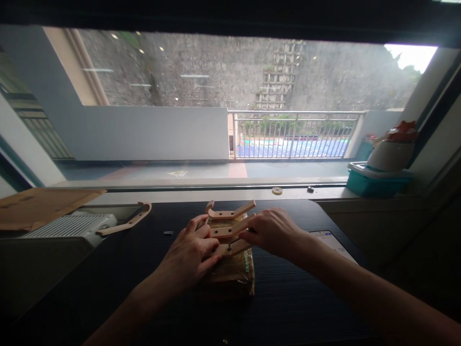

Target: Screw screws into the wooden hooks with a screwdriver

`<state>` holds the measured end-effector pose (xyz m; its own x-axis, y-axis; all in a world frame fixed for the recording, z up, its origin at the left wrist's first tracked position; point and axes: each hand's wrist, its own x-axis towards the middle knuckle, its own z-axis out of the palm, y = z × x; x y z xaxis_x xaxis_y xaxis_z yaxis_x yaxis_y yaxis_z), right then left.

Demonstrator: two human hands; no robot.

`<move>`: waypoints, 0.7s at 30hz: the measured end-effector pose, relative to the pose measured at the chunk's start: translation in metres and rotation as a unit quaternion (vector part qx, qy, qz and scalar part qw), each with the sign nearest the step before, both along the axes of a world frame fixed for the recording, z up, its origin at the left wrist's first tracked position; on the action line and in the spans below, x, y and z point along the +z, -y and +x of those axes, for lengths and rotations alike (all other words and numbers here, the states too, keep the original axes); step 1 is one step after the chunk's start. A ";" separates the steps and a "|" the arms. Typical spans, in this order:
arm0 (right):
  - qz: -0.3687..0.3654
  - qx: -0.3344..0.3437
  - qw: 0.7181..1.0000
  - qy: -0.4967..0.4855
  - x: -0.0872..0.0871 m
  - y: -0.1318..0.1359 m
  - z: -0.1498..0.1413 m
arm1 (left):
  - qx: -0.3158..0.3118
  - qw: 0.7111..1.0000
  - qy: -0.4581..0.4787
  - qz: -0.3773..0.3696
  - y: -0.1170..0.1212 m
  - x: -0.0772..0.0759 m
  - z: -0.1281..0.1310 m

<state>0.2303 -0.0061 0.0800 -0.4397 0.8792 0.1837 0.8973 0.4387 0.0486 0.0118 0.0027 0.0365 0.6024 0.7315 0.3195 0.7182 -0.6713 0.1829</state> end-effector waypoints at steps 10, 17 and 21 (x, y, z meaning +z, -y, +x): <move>0.032 0.092 0.995 0.008 -0.008 -0.012 0.007 | 0.020 1.000 -0.009 0.019 0.001 -0.001 0.005; 0.015 0.116 0.993 0.019 -0.009 -0.013 0.010 | 0.028 0.999 -0.021 0.024 0.002 0.000 0.005; 0.006 0.080 0.995 0.064 0.005 -0.007 0.004 | 0.025 0.999 -0.025 0.022 0.001 0.000 0.004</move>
